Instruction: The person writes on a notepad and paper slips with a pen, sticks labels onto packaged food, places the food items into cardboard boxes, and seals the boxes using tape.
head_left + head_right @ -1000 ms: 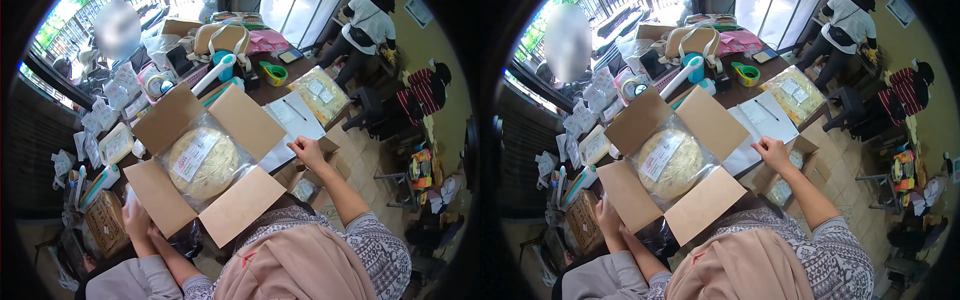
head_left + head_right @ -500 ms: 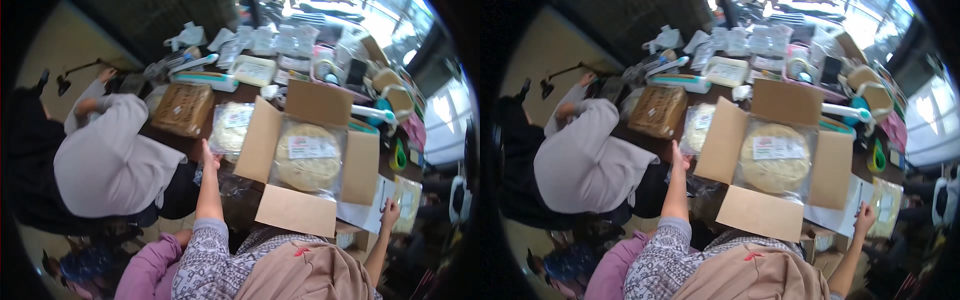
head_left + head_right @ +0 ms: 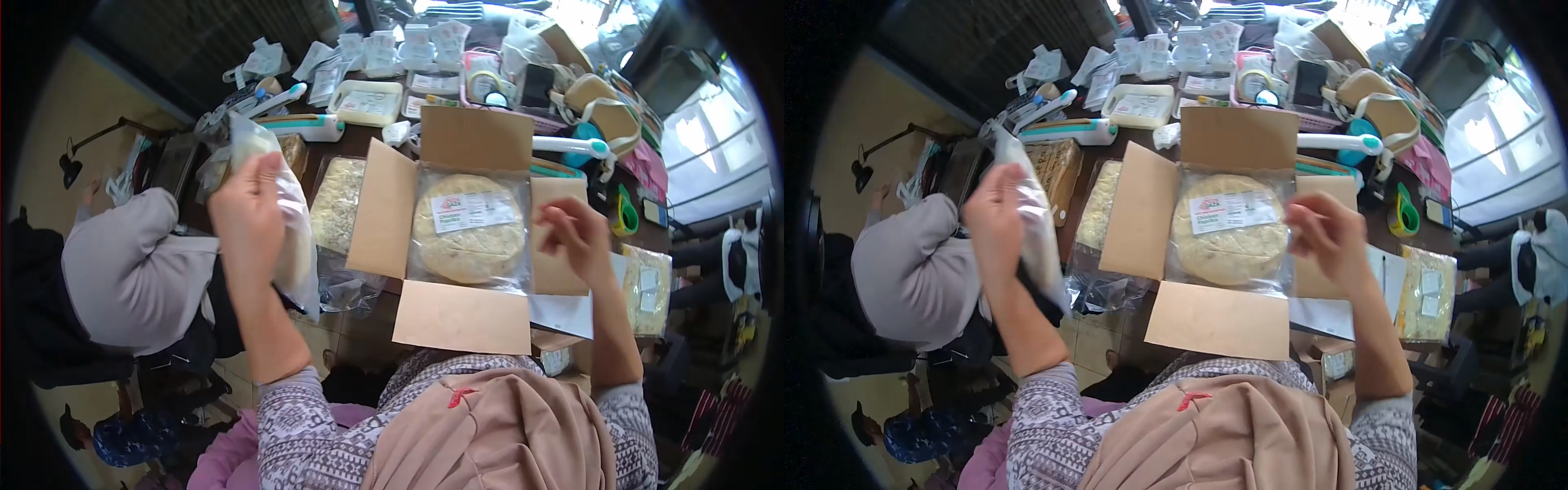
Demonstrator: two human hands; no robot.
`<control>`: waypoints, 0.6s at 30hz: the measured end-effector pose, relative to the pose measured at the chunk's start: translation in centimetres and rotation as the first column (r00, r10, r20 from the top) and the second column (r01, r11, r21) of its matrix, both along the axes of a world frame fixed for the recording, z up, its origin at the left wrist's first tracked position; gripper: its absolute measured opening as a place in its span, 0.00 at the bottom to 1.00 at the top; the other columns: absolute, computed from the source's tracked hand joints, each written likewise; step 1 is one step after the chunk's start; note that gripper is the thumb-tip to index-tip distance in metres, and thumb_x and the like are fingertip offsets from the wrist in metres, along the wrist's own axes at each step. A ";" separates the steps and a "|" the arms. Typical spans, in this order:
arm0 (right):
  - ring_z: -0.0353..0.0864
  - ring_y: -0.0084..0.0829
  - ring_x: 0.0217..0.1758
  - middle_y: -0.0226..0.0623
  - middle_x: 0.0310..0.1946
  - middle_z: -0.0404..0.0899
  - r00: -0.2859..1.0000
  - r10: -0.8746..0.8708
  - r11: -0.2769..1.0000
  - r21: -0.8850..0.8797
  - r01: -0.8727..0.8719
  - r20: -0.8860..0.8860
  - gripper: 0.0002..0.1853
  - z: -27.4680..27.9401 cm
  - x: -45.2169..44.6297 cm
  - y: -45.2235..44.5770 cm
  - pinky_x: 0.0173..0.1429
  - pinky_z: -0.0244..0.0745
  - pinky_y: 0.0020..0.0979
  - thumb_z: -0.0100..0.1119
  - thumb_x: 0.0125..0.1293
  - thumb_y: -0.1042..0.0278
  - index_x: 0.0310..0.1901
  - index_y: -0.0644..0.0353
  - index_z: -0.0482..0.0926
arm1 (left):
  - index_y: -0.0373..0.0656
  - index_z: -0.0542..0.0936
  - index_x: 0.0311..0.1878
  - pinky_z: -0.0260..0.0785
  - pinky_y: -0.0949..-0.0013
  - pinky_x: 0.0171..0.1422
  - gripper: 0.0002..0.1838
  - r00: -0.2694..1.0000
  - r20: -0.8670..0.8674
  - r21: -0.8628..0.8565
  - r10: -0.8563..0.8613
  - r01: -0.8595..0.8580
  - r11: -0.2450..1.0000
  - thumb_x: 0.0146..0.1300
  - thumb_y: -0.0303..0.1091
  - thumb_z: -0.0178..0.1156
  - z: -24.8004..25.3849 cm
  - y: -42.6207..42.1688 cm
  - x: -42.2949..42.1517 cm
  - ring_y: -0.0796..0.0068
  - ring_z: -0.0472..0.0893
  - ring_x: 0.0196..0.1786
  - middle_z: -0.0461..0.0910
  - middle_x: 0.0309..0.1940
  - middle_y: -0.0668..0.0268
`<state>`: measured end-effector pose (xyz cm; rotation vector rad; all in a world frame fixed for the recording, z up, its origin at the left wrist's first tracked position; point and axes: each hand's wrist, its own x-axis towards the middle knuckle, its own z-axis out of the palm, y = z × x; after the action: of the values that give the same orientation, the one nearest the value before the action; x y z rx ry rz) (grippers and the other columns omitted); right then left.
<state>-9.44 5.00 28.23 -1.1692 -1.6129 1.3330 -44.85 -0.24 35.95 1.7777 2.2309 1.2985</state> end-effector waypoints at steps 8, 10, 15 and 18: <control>0.75 0.29 0.47 0.40 0.52 0.70 0.723 0.106 0.727 -0.443 -0.524 -0.682 0.26 -0.6 -5.2 -0.6 0.46 0.74 0.30 0.49 0.67 0.52 0.61 0.57 0.61 | 0.39 0.78 0.33 0.62 0.83 0.33 0.14 0.713 0.622 0.565 -0.324 -0.122 0.816 0.67 0.40 0.52 4.5 -1.3 8.9 0.87 0.72 0.28 0.76 0.26 0.72; 0.73 0.31 0.52 0.41 0.54 0.68 0.535 -0.017 0.583 -0.443 -0.681 -0.845 0.30 -0.7 -3.6 -0.3 0.50 0.73 0.33 0.53 0.64 0.50 0.63 0.55 0.59 | 0.39 0.77 0.31 0.59 0.83 0.36 0.14 0.714 0.608 0.521 -0.347 -0.029 0.853 0.68 0.39 0.51 1.5 -1.6 9.9 0.89 0.69 0.31 0.73 0.27 0.74; 0.64 0.42 0.63 0.50 0.63 0.58 0.990 -0.015 0.982 -0.186 -0.012 -0.143 0.37 -4.9 0.5 3.9 0.63 0.62 0.43 0.59 0.59 0.48 0.66 0.52 0.57 | 0.37 0.80 0.33 0.62 0.78 0.26 0.10 0.878 0.460 -0.256 -0.131 0.272 0.928 0.62 0.35 0.58 -6.8 -3.5 7.2 0.85 0.72 0.24 0.76 0.21 0.71; 0.56 0.47 0.69 0.56 0.66 0.51 0.625 -0.154 0.982 0.191 0.008 0.765 0.38 -7.7 0.5 5.8 0.67 0.54 0.48 0.61 0.57 0.48 0.67 0.46 0.57 | 0.38 0.82 0.33 0.62 0.76 0.22 0.09 0.990 0.015 -0.277 -0.142 0.141 0.951 0.58 0.35 0.62 -9.9 -2.5 6.0 0.79 0.73 0.18 0.76 0.18 0.65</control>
<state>-8.92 10.79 20.49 -1.8373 -2.1721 0.5837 -38.84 -2.78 26.07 1.7964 2.1160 0.9040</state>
